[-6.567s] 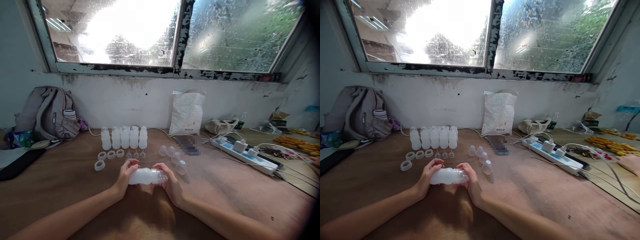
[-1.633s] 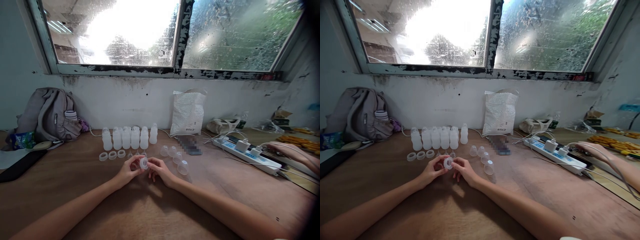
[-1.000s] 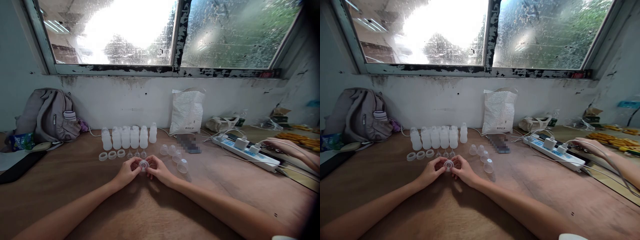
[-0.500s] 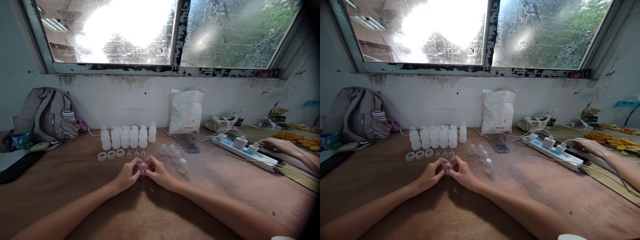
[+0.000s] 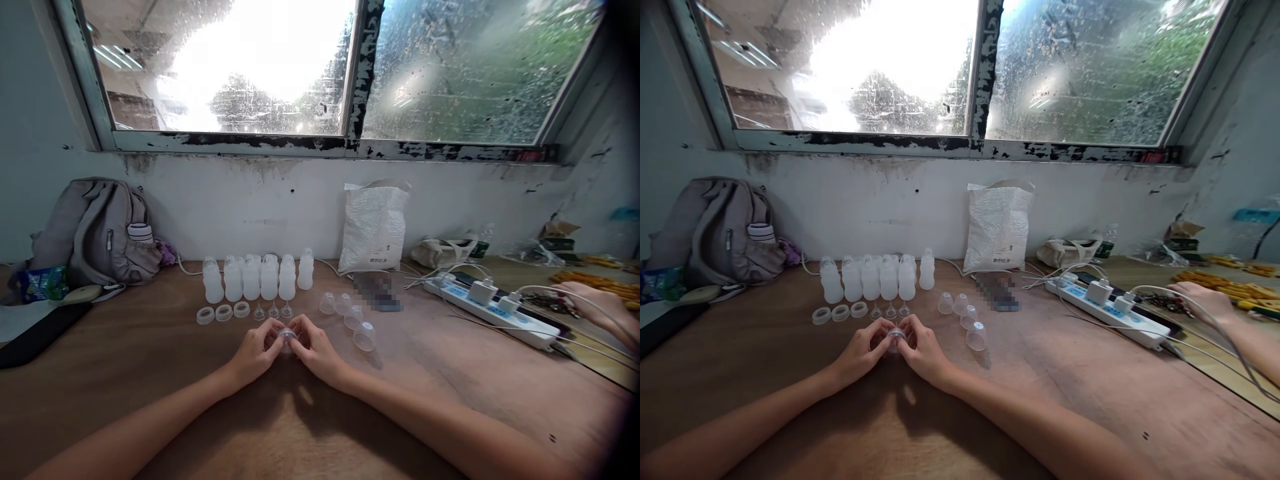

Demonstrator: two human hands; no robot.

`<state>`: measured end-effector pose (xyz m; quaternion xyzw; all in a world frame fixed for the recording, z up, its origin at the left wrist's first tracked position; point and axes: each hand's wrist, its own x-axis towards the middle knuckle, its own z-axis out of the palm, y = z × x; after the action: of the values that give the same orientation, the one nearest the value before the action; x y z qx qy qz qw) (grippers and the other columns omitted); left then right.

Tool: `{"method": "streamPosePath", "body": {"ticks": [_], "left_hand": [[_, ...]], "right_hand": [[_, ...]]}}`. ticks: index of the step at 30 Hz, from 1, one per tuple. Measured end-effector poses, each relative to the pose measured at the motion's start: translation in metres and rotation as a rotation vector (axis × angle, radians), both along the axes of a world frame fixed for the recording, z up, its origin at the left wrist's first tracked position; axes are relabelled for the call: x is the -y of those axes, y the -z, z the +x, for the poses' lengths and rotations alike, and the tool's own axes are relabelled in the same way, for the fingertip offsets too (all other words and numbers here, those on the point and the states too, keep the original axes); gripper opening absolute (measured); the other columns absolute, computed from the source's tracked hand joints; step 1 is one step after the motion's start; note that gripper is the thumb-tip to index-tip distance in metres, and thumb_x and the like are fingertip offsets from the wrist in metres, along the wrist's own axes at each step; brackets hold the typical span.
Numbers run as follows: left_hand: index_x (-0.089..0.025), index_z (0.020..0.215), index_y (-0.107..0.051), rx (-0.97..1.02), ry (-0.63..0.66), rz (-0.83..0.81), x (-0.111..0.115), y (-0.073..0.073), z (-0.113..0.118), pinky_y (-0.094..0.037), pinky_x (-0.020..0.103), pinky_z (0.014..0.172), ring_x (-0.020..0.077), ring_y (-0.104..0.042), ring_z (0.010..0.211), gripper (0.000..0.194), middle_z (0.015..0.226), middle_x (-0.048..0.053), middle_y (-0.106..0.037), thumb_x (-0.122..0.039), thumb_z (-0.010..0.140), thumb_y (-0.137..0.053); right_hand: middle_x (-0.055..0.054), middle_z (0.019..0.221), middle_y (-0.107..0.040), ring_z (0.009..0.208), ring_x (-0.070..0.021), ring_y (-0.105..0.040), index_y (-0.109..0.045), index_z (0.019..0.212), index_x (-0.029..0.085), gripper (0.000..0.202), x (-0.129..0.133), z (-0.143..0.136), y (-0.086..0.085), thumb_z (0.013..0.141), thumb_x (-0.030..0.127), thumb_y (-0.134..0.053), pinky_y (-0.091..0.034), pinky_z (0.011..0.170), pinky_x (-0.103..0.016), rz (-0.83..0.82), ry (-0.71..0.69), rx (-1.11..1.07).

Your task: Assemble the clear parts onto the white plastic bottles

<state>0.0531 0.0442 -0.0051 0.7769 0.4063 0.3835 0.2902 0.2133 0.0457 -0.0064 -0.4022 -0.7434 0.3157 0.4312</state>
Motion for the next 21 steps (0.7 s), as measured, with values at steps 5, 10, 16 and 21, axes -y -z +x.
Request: {"method": "streamPosePath", "body": {"ticks": [5, 10, 16, 21], "left_hand": [[-0.018, 0.083, -0.052, -0.058, 0.019, 0.022, 0.0021, -0.0012, -0.001, -0.038, 0.021, 0.053, 0.012, -0.053, 0.055, 0.014, 0.062, -0.001, -0.059, -0.028, 0.082, -0.042], [-0.018, 0.08, -0.052, -0.087, 0.017, 0.028, 0.001, -0.0003, -0.001, -0.038, 0.02, 0.053, 0.0124, -0.054, 0.056, 0.013, 0.062, -0.001, -0.06, -0.028, 0.082, -0.043], [-0.017, 0.076, -0.052, -0.076, 0.005, 0.02, -0.0005, 0.0016, -0.0011, -0.038, 0.02, 0.052, 0.0118, -0.053, 0.054, 0.014, 0.059, -0.001, -0.059, -0.027, 0.081, -0.044], [-0.017, 0.087, -0.05, -0.028, -0.003, 0.008, -0.0019, 0.0032, -0.0009, -0.041, 0.02, 0.054, 0.0115, -0.055, 0.058, 0.011, 0.069, 0.0, -0.06, -0.024, 0.079, -0.045]], "right_hand": [[0.005, 0.054, -0.042, 0.05, -0.0088, -0.038, -0.046, 0.074, 0.018, 0.002, 0.0036, -0.0007, -0.0009, 0.075, 0.019, -0.046, -0.03, 0.048, -0.02, 0.035, 0.019, 0.072], [0.005, 0.055, -0.041, 0.051, -0.009, -0.038, -0.044, 0.073, 0.018, 0.004, 0.0032, -0.0014, 0.0016, 0.076, 0.02, -0.045, -0.03, 0.048, -0.02, 0.029, 0.021, 0.116], [0.005, 0.055, -0.042, 0.051, -0.0091, -0.039, -0.043, 0.074, 0.018, 0.004, 0.0013, -0.0025, 0.0043, 0.077, 0.021, -0.043, -0.03, 0.049, -0.02, 0.051, -0.002, 0.117], [0.004, 0.061, -0.047, 0.053, -0.009, -0.043, -0.047, 0.08, 0.017, 0.005, 0.0004, -0.0004, 0.0001, 0.075, 0.019, -0.046, -0.033, 0.05, -0.02, 0.036, -0.016, 0.084]]}}
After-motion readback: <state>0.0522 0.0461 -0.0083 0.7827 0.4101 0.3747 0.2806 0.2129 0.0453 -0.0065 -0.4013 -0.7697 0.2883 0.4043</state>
